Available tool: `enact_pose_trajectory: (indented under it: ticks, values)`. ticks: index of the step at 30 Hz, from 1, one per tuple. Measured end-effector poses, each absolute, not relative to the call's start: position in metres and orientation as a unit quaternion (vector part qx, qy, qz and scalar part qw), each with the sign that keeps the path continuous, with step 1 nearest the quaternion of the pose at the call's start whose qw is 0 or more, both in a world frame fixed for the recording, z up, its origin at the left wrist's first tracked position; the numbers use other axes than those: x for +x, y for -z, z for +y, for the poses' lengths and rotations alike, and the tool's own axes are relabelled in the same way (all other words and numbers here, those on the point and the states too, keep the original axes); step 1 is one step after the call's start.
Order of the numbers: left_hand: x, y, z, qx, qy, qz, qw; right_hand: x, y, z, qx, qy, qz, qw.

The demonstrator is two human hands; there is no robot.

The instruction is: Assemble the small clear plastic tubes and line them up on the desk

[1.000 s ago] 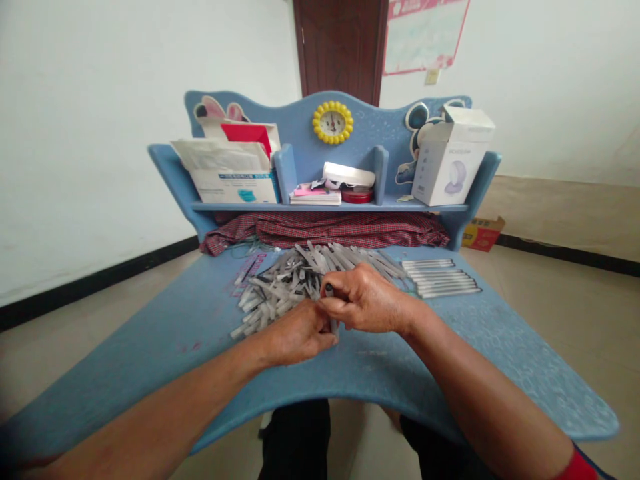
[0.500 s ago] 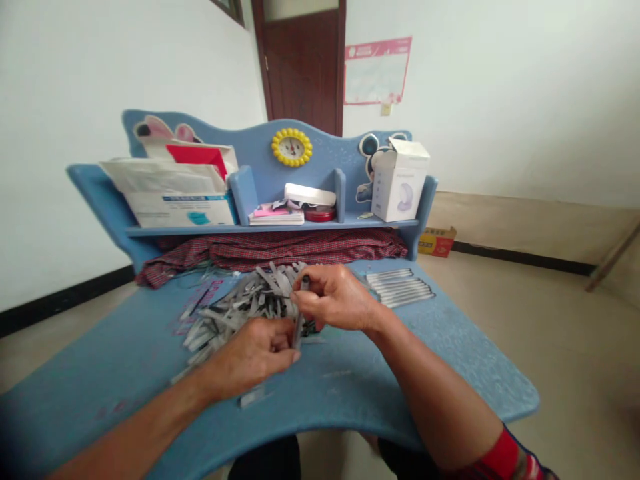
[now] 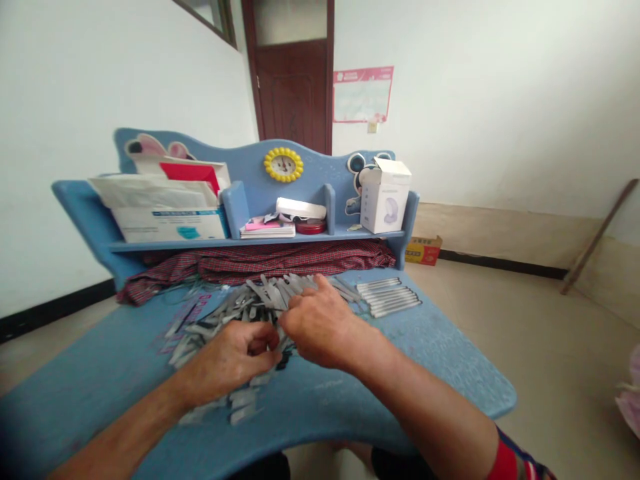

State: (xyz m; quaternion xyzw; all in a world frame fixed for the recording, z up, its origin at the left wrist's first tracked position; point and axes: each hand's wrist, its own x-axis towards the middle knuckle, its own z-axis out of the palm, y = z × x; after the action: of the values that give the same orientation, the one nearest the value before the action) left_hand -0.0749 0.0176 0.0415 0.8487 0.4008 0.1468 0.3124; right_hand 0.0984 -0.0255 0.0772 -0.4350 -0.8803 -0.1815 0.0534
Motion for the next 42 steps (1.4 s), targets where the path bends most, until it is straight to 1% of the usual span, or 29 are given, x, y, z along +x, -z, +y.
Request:
enact_pose_trajectory:
  ticks: [4, 6, 9, 14, 17, 22, 42]
  values:
    - [-0.075, -0.040, 0.016, 0.860, -0.107, 0.365, 0.341, 0.109, -0.072, -0.030, -0.431, 0.129, -0.893, -0.018]
    - [-0.074, -0.040, 0.014, 0.867, -0.095, 0.346, 0.345, 0.124, -0.066, -0.033, -0.439, 0.099, -0.892, -0.033]
    - [-0.074, -0.041, 0.012, 0.875, -0.100, 0.330, 0.340, 0.160, -0.052, -0.037, -0.501, 0.085, -0.860, -0.038]
    - [-0.075, -0.039, 0.013, 0.882, -0.112, 0.340, 0.306, 0.228, -0.025, -0.035, -0.648, 0.050, -0.755, -0.090]
    - [-0.074, -0.036, 0.015, 0.888, -0.107, 0.344, 0.285, 0.254, -0.015, -0.033, -0.686, 0.031, -0.721, -0.094]
    - [-0.073, -0.033, 0.015, 0.893, -0.093, 0.347, 0.273, 0.268, -0.006, -0.027, -0.697, 0.052, -0.707, -0.113]
    - [-0.075, -0.036, 0.017, 0.892, -0.099, 0.353, 0.262, 0.260, 0.007, -0.011, -0.682, 0.115, -0.709, -0.137]
